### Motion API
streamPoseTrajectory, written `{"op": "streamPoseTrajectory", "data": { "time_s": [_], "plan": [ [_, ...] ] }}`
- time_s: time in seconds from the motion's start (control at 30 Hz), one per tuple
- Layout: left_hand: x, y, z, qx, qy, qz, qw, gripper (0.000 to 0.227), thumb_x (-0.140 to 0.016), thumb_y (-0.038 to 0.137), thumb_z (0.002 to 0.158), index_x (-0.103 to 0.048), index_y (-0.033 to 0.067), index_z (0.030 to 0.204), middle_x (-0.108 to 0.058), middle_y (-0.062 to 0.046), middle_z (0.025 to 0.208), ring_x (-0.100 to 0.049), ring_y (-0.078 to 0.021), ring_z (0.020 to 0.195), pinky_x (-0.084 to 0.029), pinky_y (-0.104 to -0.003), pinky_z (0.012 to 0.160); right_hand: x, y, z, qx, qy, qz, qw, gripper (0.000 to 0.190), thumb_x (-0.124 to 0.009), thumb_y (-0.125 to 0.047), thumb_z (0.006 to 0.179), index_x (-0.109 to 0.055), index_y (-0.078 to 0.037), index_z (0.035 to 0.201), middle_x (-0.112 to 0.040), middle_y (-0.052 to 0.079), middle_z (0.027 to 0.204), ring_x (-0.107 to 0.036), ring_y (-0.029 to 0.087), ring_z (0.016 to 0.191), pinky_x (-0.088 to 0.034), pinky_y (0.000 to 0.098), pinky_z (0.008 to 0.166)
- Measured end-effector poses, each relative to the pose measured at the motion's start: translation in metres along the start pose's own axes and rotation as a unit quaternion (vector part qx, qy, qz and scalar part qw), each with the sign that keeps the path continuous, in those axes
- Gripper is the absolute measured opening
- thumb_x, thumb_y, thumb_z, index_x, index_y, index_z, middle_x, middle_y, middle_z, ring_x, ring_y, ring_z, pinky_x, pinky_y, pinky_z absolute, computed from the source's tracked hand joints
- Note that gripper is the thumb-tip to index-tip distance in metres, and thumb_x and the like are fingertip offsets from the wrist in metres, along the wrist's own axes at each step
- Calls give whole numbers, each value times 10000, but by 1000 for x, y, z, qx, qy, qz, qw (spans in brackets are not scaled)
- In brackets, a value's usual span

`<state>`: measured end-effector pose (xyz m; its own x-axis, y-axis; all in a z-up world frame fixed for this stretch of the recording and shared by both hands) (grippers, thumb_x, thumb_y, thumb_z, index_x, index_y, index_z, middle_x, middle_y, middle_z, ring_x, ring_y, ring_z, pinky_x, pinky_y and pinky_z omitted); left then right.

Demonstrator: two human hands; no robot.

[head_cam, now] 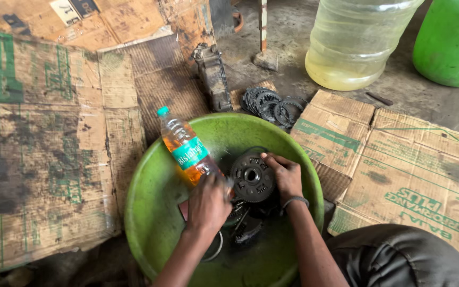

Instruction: The person pours liquid from a plastic bottle onto various metal clutch components in a basin and then wipes and handles the parts one at a time.

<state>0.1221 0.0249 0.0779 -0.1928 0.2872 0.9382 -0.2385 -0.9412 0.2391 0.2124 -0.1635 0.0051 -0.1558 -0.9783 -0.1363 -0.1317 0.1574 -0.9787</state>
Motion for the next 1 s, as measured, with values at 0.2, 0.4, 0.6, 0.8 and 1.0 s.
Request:
{"op": "streamPoseTrajectory", "data": {
  "time_s": [0.2, 0.4, 0.6, 0.8, 1.0],
  "plan": [
    [-4, -2, 45, 185, 153, -85, 967, 262, -682, 27, 751, -651, -37, 1003, -646, -240, 1047, -629, -432, 982, -512, -522, 853, 2, 7, 1, 9, 28, 0, 1000, 416, -812, -295, 830, -790, 30, 1090, -794, 108, 961, -685, 139, 844, -545, 268, 813],
    [-39, 39, -20, 276, 124, -83, 949, 166, -683, 143, 867, -639, -7, 923, -640, -224, 1041, -636, -420, 967, -517, -539, 813, 4, 26, 5, 9, 61, 84, 995, 362, -833, -229, 817, -808, 33, 1065, -782, 97, 958, -663, 136, 829, -537, 271, 808],
    [-21, 10, 23, 218, 166, -1, 962, 268, -699, 121, 802, -668, -25, 1025, -669, -215, 987, -659, -400, 919, -534, -514, 789, 4, 30, 9, 22, 40, 78, 996, 310, -846, -201, 808, -811, 14, 1028, -792, 68, 946, -668, 104, 835, -530, 249, 820],
    [-32, 17, 14, 188, 143, 5, 972, 218, -743, 121, 783, -702, 17, 970, -674, -198, 1017, -652, -381, 991, -529, -492, 857, 5, 28, 11, 19, 44, 89, 995, 283, -842, -177, 815, -819, 34, 1003, -790, 60, 919, -657, 103, 807, -531, 251, 786],
    [-6, 15, 34, 92, 175, 53, 979, 349, -783, 139, 622, -705, -1, 932, -672, -241, 1071, -594, -429, 1128, -409, -533, 1051, -7, 24, 6, -29, 13, 128, 991, 283, -831, -171, 817, -808, 16, 1027, -781, 72, 926, -671, 134, 788, -552, 276, 756]
  ]
}}
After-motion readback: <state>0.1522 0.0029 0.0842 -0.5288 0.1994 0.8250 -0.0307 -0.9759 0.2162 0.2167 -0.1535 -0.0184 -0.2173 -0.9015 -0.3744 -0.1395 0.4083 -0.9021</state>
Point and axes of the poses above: each hand's wrist, its own z-axis towards the middle knuckle, its own x-axis out of the back of the hand, y = z × x, the point moved 8 cm from there along z, towards the middle knuckle
